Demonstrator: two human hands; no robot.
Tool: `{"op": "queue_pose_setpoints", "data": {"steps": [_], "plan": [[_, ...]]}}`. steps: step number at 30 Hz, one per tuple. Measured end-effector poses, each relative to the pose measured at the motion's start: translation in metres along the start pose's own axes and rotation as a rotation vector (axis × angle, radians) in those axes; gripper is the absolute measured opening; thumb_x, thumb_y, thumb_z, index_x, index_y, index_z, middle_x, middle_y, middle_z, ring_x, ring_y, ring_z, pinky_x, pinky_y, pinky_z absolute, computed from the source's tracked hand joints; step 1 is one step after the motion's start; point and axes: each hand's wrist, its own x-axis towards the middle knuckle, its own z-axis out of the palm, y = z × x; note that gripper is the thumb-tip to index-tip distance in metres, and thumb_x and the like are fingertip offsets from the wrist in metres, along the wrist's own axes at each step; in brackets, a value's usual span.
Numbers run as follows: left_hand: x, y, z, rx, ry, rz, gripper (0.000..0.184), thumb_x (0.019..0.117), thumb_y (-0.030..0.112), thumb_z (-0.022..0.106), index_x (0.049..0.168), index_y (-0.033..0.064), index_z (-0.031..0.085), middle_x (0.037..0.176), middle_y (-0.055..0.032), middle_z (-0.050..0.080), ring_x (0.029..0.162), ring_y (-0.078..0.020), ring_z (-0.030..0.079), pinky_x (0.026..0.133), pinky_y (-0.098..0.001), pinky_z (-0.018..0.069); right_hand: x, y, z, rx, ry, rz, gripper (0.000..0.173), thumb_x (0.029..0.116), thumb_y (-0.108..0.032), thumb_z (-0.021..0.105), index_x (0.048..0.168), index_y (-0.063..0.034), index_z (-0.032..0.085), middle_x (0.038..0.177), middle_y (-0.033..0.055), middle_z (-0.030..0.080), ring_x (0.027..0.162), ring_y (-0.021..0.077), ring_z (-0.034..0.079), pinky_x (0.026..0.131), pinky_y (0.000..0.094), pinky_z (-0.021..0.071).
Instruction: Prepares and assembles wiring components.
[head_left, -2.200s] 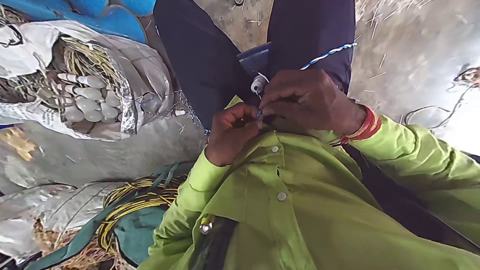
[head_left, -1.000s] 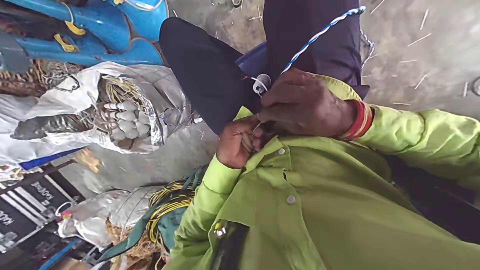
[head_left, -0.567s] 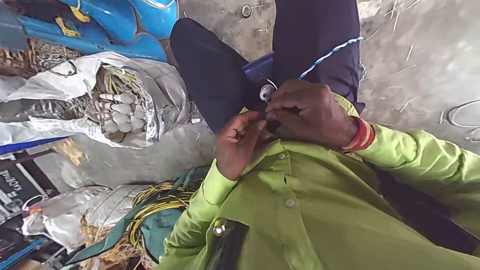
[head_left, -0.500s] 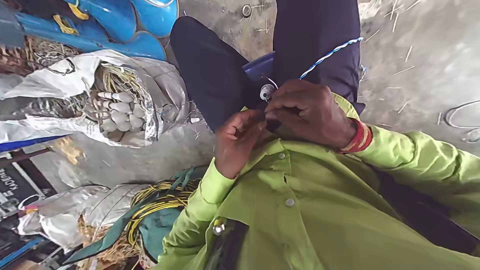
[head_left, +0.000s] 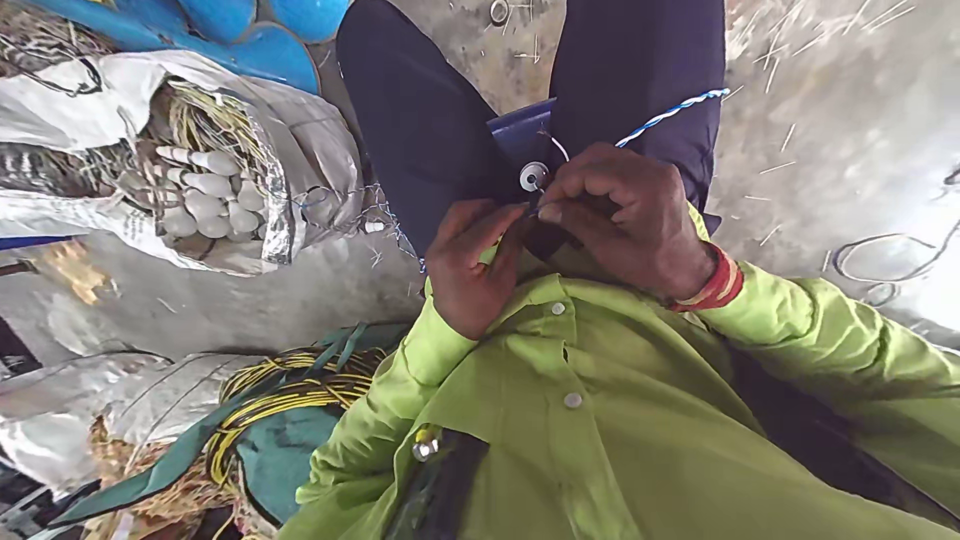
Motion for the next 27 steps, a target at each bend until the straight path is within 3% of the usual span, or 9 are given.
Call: {"op": "queue_pose_setpoints", "data": {"steps": [5, 8, 11, 16, 20, 22, 24, 26, 27], "plan": [[0.010, -0.003, -0.009, -0.490, -0.257, -0.265, 0.014, 0.0928, 0.001, 0.065, 0.107, 0.0004, 0.068, 0.103, -0.0047, 0.064, 0.084, -0.0069, 0.064, 0.069, -0.0204, 0.0566, 0.006, 0.007, -0.006, 0.040, -0.074, -0.056, 0.017, 0.0978, -0.017, 0.067, 0.097, -0.0024, 0.076, 0.096, 0.0076, 0.069, 0.091, 0.0093, 0.064, 0.080, 0.0222, 0.0538], [0.011, -0.011, -0.005, -0.849, -0.321, -0.433, 0.015, 0.0891, -0.004, 0.062, 0.099, 0.0057, 0.067, 0.090, 0.0025, 0.068, 0.080, -0.0048, 0.064, 0.073, -0.0237, 0.0560, 0.012, 0.011, -0.008, 0.124, -0.168, -0.042, 0.016, 0.0980, -0.017, 0.068, 0.099, -0.0028, 0.076, 0.097, 0.0054, 0.068, 0.088, 0.0053, 0.065, 0.076, 0.0179, 0.0548], [0.009, -0.012, -0.001, -0.972, -0.269, -0.464, 0.019, 0.0882, -0.007, 0.062, 0.096, 0.0094, 0.069, 0.088, 0.0051, 0.069, 0.080, -0.0029, 0.064, 0.073, -0.0223, 0.0559, 0.017, 0.010, -0.009, 0.138, -0.196, -0.026, 0.015, 0.0971, -0.018, 0.070, 0.100, -0.0041, 0.076, 0.097, 0.0044, 0.068, 0.087, 0.0042, 0.065, 0.075, 0.0171, 0.0556], [0.009, -0.007, -0.006, -0.692, -0.213, -0.243, 0.015, 0.0892, -0.001, 0.068, 0.104, 0.0002, 0.068, 0.103, -0.0028, 0.067, 0.086, -0.0083, 0.066, 0.074, -0.0246, 0.0594, 0.012, 0.004, -0.013, 0.089, -0.154, 0.025, 0.016, 0.0975, -0.019, 0.069, 0.098, -0.0049, 0.076, 0.098, 0.0042, 0.069, 0.086, 0.0031, 0.065, 0.074, 0.0164, 0.0551], [0.009, -0.004, -0.005, -0.311, -0.125, -0.060, 0.013, 0.0936, 0.010, 0.071, 0.097, -0.0029, 0.074, 0.100, -0.0087, 0.068, 0.087, -0.0084, 0.065, 0.073, -0.0217, 0.0558, 0.009, 0.005, -0.013, 0.070, -0.157, 0.011, 0.015, 0.0965, -0.017, 0.069, 0.097, -0.0038, 0.077, 0.098, 0.0061, 0.069, 0.086, 0.0045, 0.065, 0.075, 0.0172, 0.0551], [0.009, -0.004, -0.006, -0.079, -0.080, 0.097, 0.017, 0.0965, 0.011, 0.068, 0.097, -0.0044, 0.076, 0.101, -0.0143, 0.068, 0.094, -0.0126, 0.065, 0.083, -0.0228, 0.0551, 0.008, 0.005, -0.012, 0.063, -0.168, 0.017, 0.014, 0.0958, -0.016, 0.070, 0.098, -0.0039, 0.077, 0.097, 0.0065, 0.069, 0.085, 0.0049, 0.065, 0.074, 0.0171, 0.0553], [0.008, -0.004, -0.006, 0.075, -0.054, 0.212, 0.021, 0.0987, 0.012, 0.063, 0.097, -0.0061, 0.075, 0.101, -0.0202, 0.069, 0.099, -0.0228, 0.065, 0.091, -0.0309, 0.0534, 0.008, 0.005, -0.011, 0.054, -0.173, 0.009, 0.014, 0.0955, -0.014, 0.069, 0.097, -0.0036, 0.077, 0.097, 0.0074, 0.069, 0.085, 0.0059, 0.065, 0.075, 0.0178, 0.0551], [0.007, -0.002, -0.004, 0.045, -0.062, 0.171, 0.025, 0.1013, 0.010, 0.056, 0.096, -0.0077, 0.072, 0.103, -0.0210, 0.068, 0.102, -0.0231, 0.065, 0.093, -0.0312, 0.0526, 0.007, 0.004, -0.008, 0.022, -0.144, -0.039, 0.016, 0.0958, -0.015, 0.069, 0.097, -0.0031, 0.078, 0.095, 0.0085, 0.069, 0.086, 0.0076, 0.065, 0.076, 0.0189, 0.0544], [0.007, 0.000, -0.002, -0.065, -0.076, 0.071, 0.025, 0.1029, 0.009, 0.053, 0.096, -0.0074, 0.071, 0.103, -0.0166, 0.066, 0.099, -0.0168, 0.064, 0.089, -0.0270, 0.0536, 0.006, 0.004, -0.006, -0.016, -0.115, -0.084, 0.016, 0.0962, -0.016, 0.068, 0.097, -0.0032, 0.079, 0.095, 0.0097, 0.070, 0.088, 0.0102, 0.065, 0.079, 0.0211, 0.0542]]}}
